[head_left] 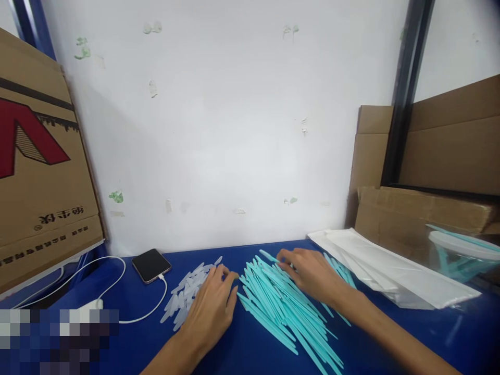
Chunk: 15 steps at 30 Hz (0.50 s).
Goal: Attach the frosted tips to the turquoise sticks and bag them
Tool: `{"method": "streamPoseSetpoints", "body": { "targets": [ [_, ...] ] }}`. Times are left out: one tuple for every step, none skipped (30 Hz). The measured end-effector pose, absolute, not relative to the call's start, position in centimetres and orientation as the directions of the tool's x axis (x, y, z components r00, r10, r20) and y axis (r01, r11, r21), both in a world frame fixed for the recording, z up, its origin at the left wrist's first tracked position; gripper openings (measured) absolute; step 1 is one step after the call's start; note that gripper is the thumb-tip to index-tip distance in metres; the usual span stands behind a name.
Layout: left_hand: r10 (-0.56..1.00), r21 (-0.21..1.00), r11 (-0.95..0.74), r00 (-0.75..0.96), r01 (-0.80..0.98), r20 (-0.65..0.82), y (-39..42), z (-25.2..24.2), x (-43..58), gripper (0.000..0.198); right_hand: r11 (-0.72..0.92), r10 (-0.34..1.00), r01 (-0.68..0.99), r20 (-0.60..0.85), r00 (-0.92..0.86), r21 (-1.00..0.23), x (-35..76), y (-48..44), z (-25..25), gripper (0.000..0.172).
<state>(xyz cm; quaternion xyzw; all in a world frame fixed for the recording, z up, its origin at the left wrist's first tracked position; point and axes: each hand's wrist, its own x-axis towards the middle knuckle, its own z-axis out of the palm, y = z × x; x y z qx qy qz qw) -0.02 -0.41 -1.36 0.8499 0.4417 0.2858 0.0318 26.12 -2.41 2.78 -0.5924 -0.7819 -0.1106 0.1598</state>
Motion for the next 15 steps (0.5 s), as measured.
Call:
{"method": "streamPoseSetpoints", "body": {
  "targets": [
    [0.77, 0.23, -0.588, 0.449, 0.776, 0.453, -0.3, -1.6, -0.2, 0.031, 0.188, 0.919, 0.982, 0.352, -0.178, 0.006, 26.7, -2.1, 2.9, 0.026],
    [0.777, 0.167, -0.56, 0.444, 0.812, 0.446, -0.2, -1.8, -0.4, 0.031, 0.115, 0.94, 0.993, 0.32, -0.117, 0.026, 27.3, -1.7, 2.9, 0.025],
    [0.788, 0.116, -0.528, 0.434, 0.841, 0.438, -0.1, -1.9, -0.5, 0.031, 0.055, 0.953, 0.998, 0.295, -0.064, 0.038, 27.9, -1.5, 2.9, 0.025],
    [0.799, 0.073, -0.493, 0.418, 0.867, 0.432, -0.2, -1.9, -0.5, 0.031, 0.014, 0.961, 0.999, 0.274, -0.027, 0.048, 28.3, -1.3, 2.8, 0.024],
    [0.808, 0.033, -0.46, 0.402, 0.888, 0.43, -0.2, -1.8, -0.5, 0.032, -0.013, 0.967, 0.998, 0.256, -0.001, 0.054, 28.7, -1.2, 2.8, 0.021],
    [0.818, 0.0, -0.428, 0.387, 0.904, 0.426, -0.3, -1.7, -0.4, 0.033, -0.03, 0.97, 0.998, 0.242, 0.015, 0.059, 29.0, -1.2, 2.7, 0.018],
    [0.829, -0.024, -0.398, 0.371, 0.917, 0.418, -0.5, -1.4, -0.3, 0.036, -0.04, 0.973, 0.997, 0.23, 0.024, 0.065, 29.2, -1.2, 2.7, 0.015],
    [0.841, -0.042, -0.371, 0.354, 0.928, 0.41, -0.6, -1.2, -0.2, 0.038, -0.045, 0.975, 0.997, 0.222, 0.028, 0.069, 29.3, -1.3, 2.6, 0.013],
    [0.857, -0.055, -0.346, 0.339, 0.937, 0.388, -0.8, -0.9, -0.1, 0.04, -0.045, 0.975, 0.996, 0.22, 0.028, 0.071, 29.3, -1.4, 2.6, 0.013],
    [0.876, -0.065, -0.323, 0.324, 0.944, 0.356, -0.9, -0.6, -0.1, 0.041, -0.04, 0.974, 0.997, 0.224, 0.023, 0.07, 29.2, -1.5, 2.6, 0.015],
    [0.895, -0.074, -0.302, 0.31, 0.95, 0.321, -1.1, -0.5, 0.0, 0.042, -0.025, 0.974, 0.998, 0.224, 0.011, 0.061, 29.1, -1.5, 2.6, 0.019],
    [0.91, -0.083, -0.286, 0.297, 0.955, 0.288, -1.1, -0.4, 0.0, 0.042, 0.006, 0.978, 0.999, 0.209, -0.015, 0.044, 29.0, -1.6, 2.6, 0.023],
    [0.921, -0.09, -0.274, 0.288, 0.957, 0.262, -1.2, -0.4, -0.1, 0.042, 0.046, 0.982, 0.999, 0.18, -0.049, 0.023, 28.8, -1.7, 2.6, 0.025],
    [0.927, -0.097, -0.272, 0.287, 0.958, 0.242, -1.2, -0.4, -0.1, 0.042, 0.087, 0.986, 0.996, 0.141, -0.086, 0.002, 28.7, -1.8, 2.5, 0.026],
    [0.928, -0.1, -0.277, 0.293, 0.956, 0.229, -1.2, -0.5, -0.1, 0.041, 0.122, 0.988, 0.992, 0.1, -0.12, -0.017, 28.6, -1.9, 2.4, 0.024]
  ]
}}
